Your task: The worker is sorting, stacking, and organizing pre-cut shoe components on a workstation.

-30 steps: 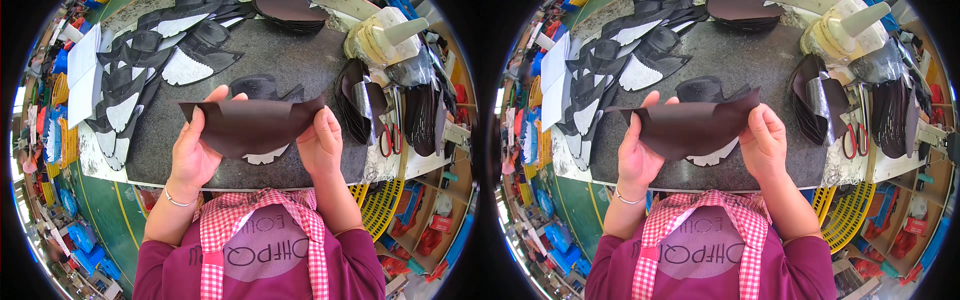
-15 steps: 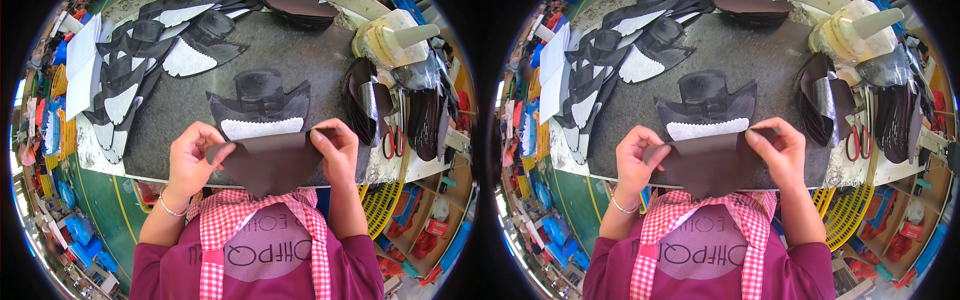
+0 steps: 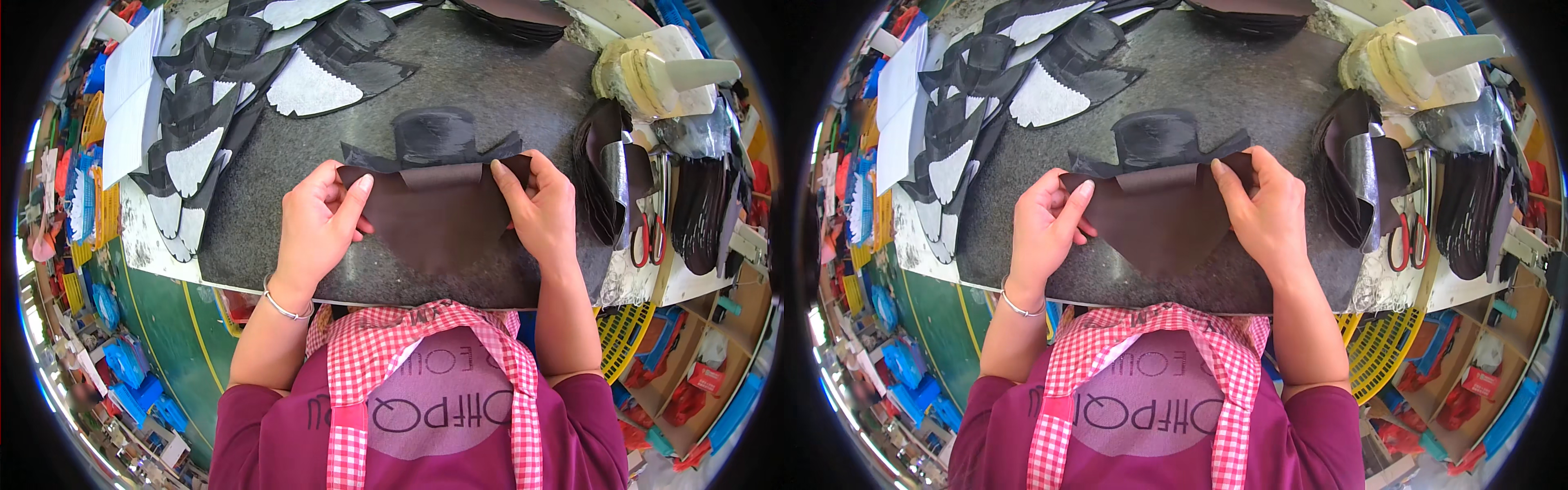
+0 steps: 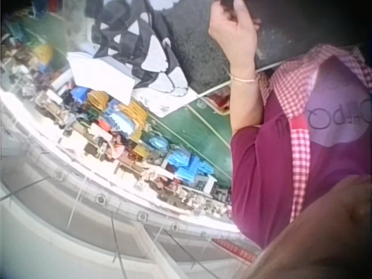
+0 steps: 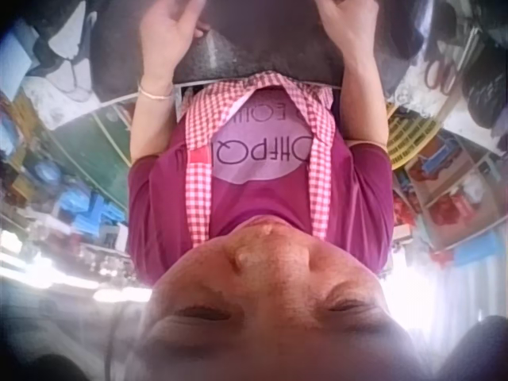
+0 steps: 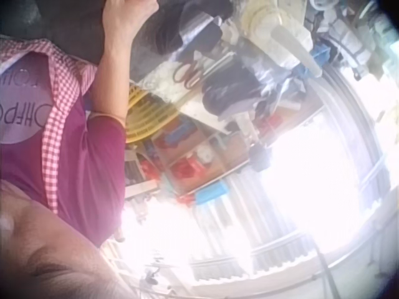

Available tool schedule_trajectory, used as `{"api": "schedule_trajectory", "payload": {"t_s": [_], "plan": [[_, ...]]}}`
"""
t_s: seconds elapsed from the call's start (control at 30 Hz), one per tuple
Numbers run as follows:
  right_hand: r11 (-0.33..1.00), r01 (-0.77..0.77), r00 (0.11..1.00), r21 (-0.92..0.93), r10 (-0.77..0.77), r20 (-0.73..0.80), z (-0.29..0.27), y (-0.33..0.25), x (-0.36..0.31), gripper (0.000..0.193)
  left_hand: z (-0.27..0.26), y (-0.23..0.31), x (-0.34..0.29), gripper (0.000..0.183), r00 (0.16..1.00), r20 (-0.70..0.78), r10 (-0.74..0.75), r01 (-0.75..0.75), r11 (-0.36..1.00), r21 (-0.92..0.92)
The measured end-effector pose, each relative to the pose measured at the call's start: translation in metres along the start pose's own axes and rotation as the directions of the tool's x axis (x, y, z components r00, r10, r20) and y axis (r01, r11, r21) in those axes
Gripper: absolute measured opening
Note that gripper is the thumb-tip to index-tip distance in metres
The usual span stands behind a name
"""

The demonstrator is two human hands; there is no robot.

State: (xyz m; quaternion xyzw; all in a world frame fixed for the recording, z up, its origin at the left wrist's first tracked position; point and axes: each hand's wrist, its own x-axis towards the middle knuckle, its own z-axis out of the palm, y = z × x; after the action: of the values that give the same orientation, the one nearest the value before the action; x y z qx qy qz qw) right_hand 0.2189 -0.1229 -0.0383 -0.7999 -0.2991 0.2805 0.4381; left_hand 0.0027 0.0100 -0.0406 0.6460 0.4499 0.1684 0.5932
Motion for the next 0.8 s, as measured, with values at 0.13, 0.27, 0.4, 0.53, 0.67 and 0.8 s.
{"api": "schedule_trajectory", "payload": {"t_s": [0.13,0.27,0.4,0.53,0.67,0.8], "plan": [[1.000,-0.005,1.000,0.001,0.005,-0.025,0.002,0.002,0.001,0.018,0.001,0.001,0.004,0.019,0.998,0.013,-0.062,0.061,0.998,0.024],[1.000,0.014,1.000,-0.018,-0.015,-0.027,0.005,0.005,0.001,0.018,0.002,0.004,0.006,0.021,0.999,0.019,-0.048,0.047,0.996,0.082],[0.998,0.024,0.999,-0.052,-0.026,-0.038,0.005,0.004,0.001,0.018,0.004,0.001,0.008,0.021,1.000,0.012,0.008,-0.011,0.978,0.206],[0.997,0.027,0.999,-0.065,-0.029,-0.025,0.005,-0.002,0.002,0.018,0.013,0.004,0.005,0.020,0.838,-0.006,0.546,-0.403,0.627,0.666],[0.979,0.146,0.988,-0.142,-0.151,-0.027,0.005,0.010,0.006,0.025,0.030,-0.001,-0.006,0.048,0.515,0.521,0.681,-0.832,0.250,0.495],[0.728,0.054,0.943,-0.683,-0.262,-0.205,-0.008,-0.003,0.013,0.046,0.032,0.003,0.007,0.088,0.636,0.629,0.447,-0.764,0.253,0.593]]}}
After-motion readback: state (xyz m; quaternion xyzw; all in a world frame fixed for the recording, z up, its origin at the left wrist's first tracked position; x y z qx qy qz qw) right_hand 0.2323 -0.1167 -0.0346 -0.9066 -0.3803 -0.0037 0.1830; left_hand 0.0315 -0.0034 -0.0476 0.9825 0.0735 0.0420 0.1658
